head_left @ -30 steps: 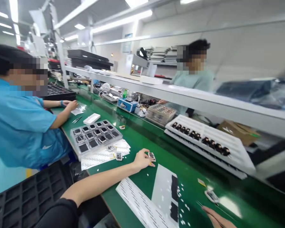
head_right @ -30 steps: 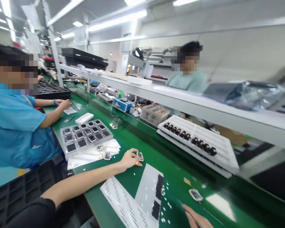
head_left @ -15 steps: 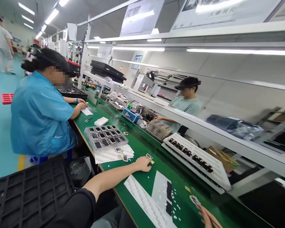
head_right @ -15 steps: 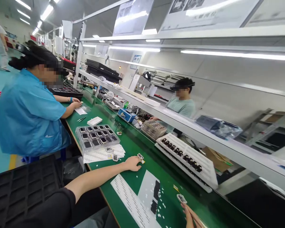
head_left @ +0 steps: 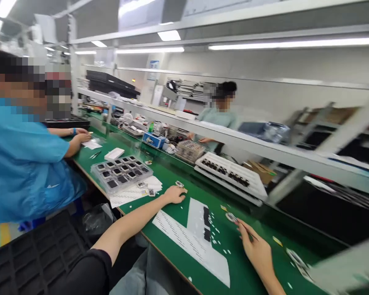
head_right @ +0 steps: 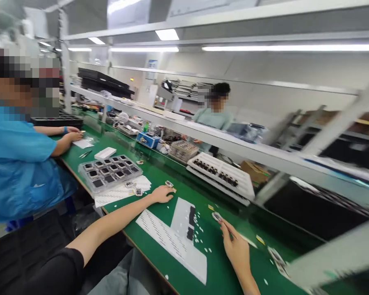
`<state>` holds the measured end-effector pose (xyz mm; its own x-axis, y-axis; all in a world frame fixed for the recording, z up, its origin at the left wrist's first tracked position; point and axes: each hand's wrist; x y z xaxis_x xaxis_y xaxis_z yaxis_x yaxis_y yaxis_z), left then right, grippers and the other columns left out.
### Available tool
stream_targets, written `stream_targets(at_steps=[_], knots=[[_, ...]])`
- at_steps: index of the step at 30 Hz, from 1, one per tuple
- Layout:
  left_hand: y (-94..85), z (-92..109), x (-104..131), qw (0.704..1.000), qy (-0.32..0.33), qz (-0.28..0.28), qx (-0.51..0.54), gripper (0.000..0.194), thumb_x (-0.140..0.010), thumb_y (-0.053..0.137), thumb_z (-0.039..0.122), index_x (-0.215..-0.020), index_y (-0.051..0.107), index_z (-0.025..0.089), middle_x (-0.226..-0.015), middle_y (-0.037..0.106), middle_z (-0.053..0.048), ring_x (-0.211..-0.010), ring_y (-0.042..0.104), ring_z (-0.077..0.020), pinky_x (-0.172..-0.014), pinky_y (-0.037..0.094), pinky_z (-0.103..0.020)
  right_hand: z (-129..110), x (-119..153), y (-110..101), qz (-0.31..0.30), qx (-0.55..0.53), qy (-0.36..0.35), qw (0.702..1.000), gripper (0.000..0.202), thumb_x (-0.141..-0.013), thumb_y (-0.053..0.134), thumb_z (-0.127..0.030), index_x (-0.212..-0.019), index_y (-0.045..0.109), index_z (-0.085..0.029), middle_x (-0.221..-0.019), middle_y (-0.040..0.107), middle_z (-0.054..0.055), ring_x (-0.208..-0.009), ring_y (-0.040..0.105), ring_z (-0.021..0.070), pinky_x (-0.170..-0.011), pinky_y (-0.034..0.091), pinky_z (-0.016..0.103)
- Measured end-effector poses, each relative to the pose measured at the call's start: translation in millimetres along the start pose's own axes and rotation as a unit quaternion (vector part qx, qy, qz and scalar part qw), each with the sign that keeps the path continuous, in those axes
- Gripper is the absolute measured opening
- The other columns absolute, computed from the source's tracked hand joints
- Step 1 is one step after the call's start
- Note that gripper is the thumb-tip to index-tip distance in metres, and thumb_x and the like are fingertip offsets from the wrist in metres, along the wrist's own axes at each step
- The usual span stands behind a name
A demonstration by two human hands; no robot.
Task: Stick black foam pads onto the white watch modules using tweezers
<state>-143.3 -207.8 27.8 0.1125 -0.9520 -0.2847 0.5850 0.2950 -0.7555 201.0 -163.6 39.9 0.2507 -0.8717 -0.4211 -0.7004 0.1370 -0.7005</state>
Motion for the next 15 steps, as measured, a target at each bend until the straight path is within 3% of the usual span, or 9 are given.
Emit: stream_targets(at_steps=[2,3,6,10,15], knots=[[-1.0,6,2,1.000,0.012,-0.005,-0.009,0.037,-0.106,0.069,0.038,-0.137,0.065,0.018,-0.139,0.066,-0.013,-0.117,0.069,-0.0271,-0.100,0.062,-0.048,-10,7,-1,-0.018,0.004,0.008,1.000,0.037,-0.106,0.065,-0.047,-0.129,0.067,-0.018,-0.125,0.071,0.009,-0.107,0.072,0.0205,-0.094,0.064,0.040],[-0.8,8,1,1.000,0.019,-0.009,-0.014,0.037,-0.106,0.069,0.038,-0.136,0.065,0.018,-0.139,0.066,-0.013,-0.117,0.069,-0.0270,-0.100,0.062,-0.048,-14,9,-1,-0.022,0.004,0.008,1.000,0.038,-0.105,0.067,-0.043,-0.133,0.065,-0.018,-0.134,0.067,0.010,-0.115,0.069,0.0229,-0.099,0.063,0.044],[1.2,8,-9,0.999,0.036,-0.018,-0.035,0.038,-0.105,0.069,0.038,-0.137,0.065,0.018,-0.139,0.066,-0.013,-0.118,0.069,-0.0274,-0.100,0.062,-0.049,-16,8,0,-0.031,-0.006,0.015,0.999,0.037,-0.106,0.066,-0.043,-0.134,0.065,-0.019,-0.138,0.066,0.011,-0.119,0.068,0.0238,-0.102,0.062,0.045],[8.4,5,-33,0.996,0.052,-0.025,-0.068,0.039,-0.105,0.070,0.038,-0.138,0.064,0.017,-0.138,0.066,-0.013,-0.118,0.069,-0.0282,-0.099,0.062,-0.049,6,-1,1,-0.026,-0.029,0.032,0.999,0.036,-0.106,0.066,-0.043,-0.134,0.065,-0.020,-0.139,0.065,0.011,-0.119,0.068,0.0233,-0.103,0.062,0.045],[41.1,26,-69,0.989,0.113,-0.060,-0.073,0.040,-0.105,0.070,0.039,-0.137,0.064,0.016,-0.138,0.066,-0.013,-0.118,0.069,-0.0285,-0.099,0.062,-0.050,29,-8,5,-0.017,-0.036,0.024,0.999,0.038,-0.106,0.067,-0.043,-0.135,0.065,-0.019,-0.139,0.065,0.011,-0.120,0.068,0.0240,-0.103,0.062,0.046]])
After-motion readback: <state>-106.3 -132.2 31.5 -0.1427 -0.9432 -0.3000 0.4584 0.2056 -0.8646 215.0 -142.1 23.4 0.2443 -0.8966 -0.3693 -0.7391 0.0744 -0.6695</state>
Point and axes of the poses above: each hand's wrist, its own x-axis away from the middle knuckle, its own y-axis out of the palm, z = x × y
